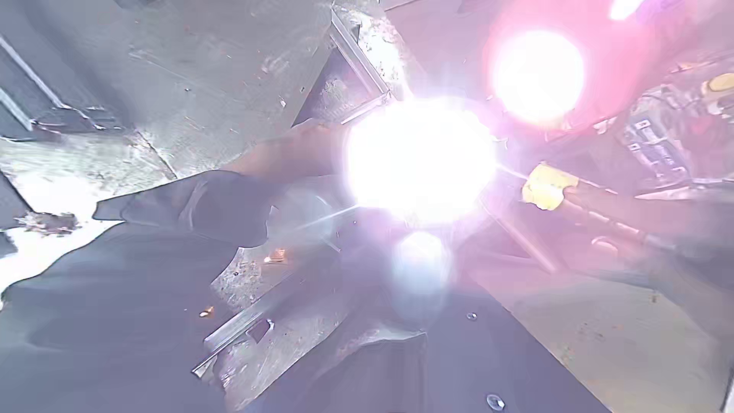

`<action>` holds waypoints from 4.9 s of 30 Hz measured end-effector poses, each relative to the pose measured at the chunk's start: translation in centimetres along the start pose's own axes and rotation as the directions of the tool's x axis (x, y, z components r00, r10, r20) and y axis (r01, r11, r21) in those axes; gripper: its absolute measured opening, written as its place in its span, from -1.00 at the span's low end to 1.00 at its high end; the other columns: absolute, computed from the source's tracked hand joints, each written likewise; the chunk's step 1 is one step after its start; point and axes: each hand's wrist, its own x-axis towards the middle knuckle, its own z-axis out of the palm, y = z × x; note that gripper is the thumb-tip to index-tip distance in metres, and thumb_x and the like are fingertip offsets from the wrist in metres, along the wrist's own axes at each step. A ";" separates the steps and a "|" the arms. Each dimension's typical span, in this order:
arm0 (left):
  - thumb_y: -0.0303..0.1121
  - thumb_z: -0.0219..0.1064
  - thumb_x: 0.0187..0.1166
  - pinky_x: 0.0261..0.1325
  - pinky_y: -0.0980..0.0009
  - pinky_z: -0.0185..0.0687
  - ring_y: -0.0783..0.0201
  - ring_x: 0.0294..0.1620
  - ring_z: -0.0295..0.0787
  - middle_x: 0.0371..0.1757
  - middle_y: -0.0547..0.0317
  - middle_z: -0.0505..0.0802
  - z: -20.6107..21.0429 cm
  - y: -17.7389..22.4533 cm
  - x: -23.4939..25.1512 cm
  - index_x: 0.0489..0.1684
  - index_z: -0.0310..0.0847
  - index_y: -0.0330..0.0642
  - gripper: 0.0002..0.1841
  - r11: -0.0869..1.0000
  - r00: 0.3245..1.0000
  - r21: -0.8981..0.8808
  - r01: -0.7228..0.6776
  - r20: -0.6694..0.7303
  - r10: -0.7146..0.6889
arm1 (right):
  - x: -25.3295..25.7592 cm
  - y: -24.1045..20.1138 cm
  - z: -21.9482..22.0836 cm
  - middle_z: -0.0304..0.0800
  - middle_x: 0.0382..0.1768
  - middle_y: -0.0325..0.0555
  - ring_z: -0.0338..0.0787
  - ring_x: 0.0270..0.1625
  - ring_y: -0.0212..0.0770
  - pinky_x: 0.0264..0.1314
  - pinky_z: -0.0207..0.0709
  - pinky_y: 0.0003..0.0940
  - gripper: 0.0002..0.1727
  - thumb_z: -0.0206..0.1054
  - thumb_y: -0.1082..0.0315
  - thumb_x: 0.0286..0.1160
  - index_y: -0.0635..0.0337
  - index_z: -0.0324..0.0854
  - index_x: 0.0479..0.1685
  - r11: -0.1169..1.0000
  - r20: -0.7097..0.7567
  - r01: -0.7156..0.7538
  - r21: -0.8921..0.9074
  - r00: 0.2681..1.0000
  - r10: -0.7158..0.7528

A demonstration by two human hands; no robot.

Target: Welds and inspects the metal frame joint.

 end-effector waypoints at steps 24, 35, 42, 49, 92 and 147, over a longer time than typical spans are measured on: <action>-0.24 0.43 0.59 0.02 -0.27 0.64 -0.22 -0.02 0.83 -0.17 -0.13 0.85 -2.6 1.5 -1.1 -0.07 0.76 -0.14 -0.82 0.996 0.997 -0.088 0.024 0.080 -0.016 | -0.2 3.0 2.8 0.88 0.00 -0.22 0.86 -0.09 -0.19 -0.17 0.72 -0.07 -0.49 0.15 -0.04 0.65 -0.35 0.61 0.57 0.999 -0.103 0.045 0.015 0.994 -0.043; -0.24 0.38 0.62 0.00 -0.27 0.64 -0.24 -0.04 0.83 -0.20 -0.17 0.84 -3.0 2.3 -1.1 -0.15 0.73 -0.22 -0.79 0.992 0.989 -0.067 0.111 0.110 -0.103 | -0.2 3.2 2.8 0.86 -0.03 -0.25 0.85 -0.11 -0.21 -0.21 0.71 -0.08 -0.50 0.13 -0.05 0.65 -0.44 0.59 0.57 0.999 -0.096 0.032 -0.003 0.995 -0.032; -0.28 0.39 0.63 -0.05 -0.28 0.66 -0.20 -0.09 0.85 -0.21 -0.08 0.86 -2.2 1.4 -0.8 -0.10 0.79 -0.09 -0.88 0.998 0.998 -0.062 0.007 0.064 -0.003 | -0.2 3.0 2.6 0.89 0.09 -0.23 0.88 -0.02 -0.16 -0.12 0.73 -0.06 -0.50 0.12 -0.02 0.65 -0.37 0.63 0.55 0.999 -0.096 0.042 -0.029 0.994 -0.044; -0.12 0.28 0.74 0.14 -0.28 0.65 -0.17 0.08 0.86 0.02 -0.05 0.92 -3.0 1.8 -0.8 0.43 0.72 0.19 -0.65 0.997 0.995 -0.080 -0.018 0.097 0.026 | -1.4 3.1 2.2 0.84 0.15 -0.06 0.86 -0.02 -0.19 -0.06 0.76 -0.09 -0.33 0.16 0.04 0.66 -0.05 0.32 0.79 0.997 -0.162 -0.012 0.071 0.986 0.024; -0.38 0.42 0.38 -0.09 -0.19 0.70 -0.02 -0.18 0.84 -0.18 -0.04 0.88 5.3 21.8 -24.3 0.24 0.73 -0.08 -0.60 -0.120 -0.174 -0.911 0.394 0.054 -0.983 | 8.1 -7.2 13.4 0.77 -0.14 -0.12 0.84 -0.35 -0.21 -0.39 0.82 -0.36 -0.21 0.24 0.13 0.75 -0.07 -0.08 0.89 -0.075 -0.345 0.381 0.921 0.713 -0.610; -0.37 0.44 0.44 -0.12 0.03 0.72 0.20 -0.30 0.80 -0.21 0.04 0.89 5.3 19.7 -21.7 0.34 0.72 -0.13 -0.57 -0.082 -0.267 -0.975 0.208 0.024 -0.963 | 14.6 2.2 16.2 0.43 0.56 0.22 0.74 0.18 -0.28 0.12 0.71 -0.42 0.02 0.39 0.37 0.35 0.30 -0.12 0.88 0.471 -0.557 0.530 0.705 0.825 -0.096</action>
